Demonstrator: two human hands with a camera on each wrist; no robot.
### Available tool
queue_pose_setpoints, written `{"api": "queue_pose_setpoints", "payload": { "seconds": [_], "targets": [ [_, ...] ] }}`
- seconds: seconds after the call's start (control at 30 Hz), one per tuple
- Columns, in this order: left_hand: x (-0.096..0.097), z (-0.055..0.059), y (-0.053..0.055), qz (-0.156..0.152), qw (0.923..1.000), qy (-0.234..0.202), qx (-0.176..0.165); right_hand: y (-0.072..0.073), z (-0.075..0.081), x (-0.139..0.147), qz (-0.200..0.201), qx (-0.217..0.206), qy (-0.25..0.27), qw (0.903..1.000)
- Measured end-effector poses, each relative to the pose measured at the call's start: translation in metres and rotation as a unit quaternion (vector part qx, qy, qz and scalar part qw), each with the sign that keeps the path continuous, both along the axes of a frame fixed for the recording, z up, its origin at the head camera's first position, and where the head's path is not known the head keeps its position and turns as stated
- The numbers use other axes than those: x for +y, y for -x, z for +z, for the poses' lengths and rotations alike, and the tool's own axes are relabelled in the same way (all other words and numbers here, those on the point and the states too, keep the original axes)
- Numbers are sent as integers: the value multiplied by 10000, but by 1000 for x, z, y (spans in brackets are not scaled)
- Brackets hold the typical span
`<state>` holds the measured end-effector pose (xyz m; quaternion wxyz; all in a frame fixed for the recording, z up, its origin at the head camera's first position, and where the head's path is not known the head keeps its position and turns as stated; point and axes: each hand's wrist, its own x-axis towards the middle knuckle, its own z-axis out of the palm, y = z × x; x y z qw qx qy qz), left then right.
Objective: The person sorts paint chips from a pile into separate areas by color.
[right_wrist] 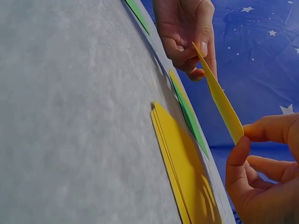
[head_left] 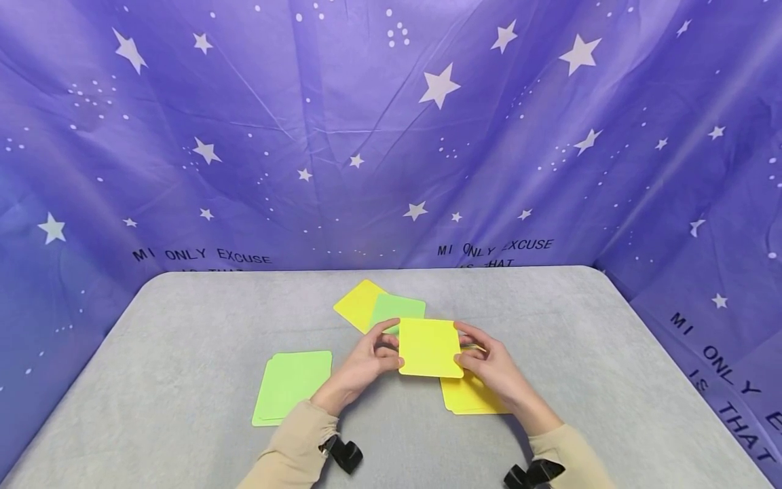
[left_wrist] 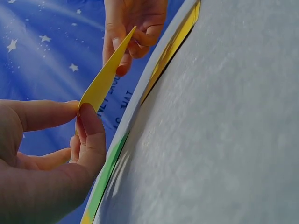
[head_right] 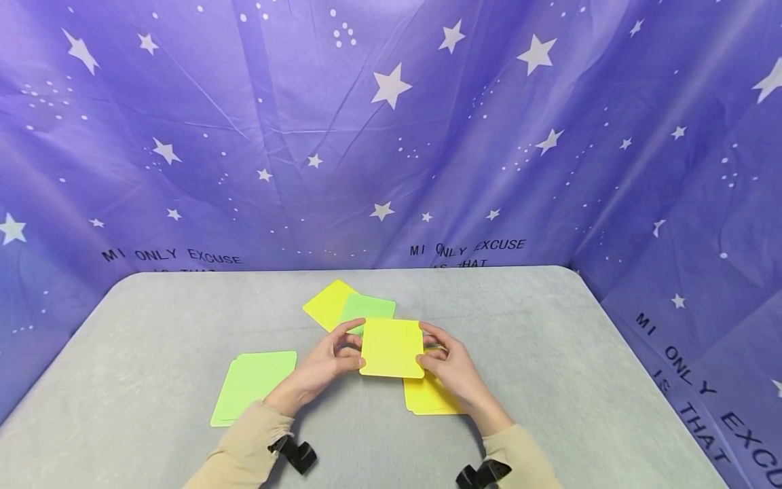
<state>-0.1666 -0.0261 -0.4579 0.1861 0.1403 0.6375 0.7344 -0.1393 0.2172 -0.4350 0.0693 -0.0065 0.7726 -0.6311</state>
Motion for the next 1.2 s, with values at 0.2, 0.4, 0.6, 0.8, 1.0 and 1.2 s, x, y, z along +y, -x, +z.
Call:
{"api": "queue_pose_setpoints", "payload": {
  "seconds": [0.2,0.4,0.6,0.8,1.0,1.2],
  "targets": [
    [10,1,-5,-80,9999,75,97,-6,-1,12,-9,-54,-242,9997],
    [20,2,-8,-193,9993,270,153,-13,1,21,-85,108,-636,9979],
    [32,1,-12,-146,9988,431,186,-19,1,31,-179,98,-1023,9945],
    [44,0,-16,11,9970,717,303,-24,2,39,-239,54,-1165,9929],
    [53,-1,-18,-79,9966,763,287,-27,2,46,-240,-71,-1139,9932],
    [57,0,-19,-196,9954,899,278,-30,1,52,-282,-400,-1087,9929]
  ]
}}
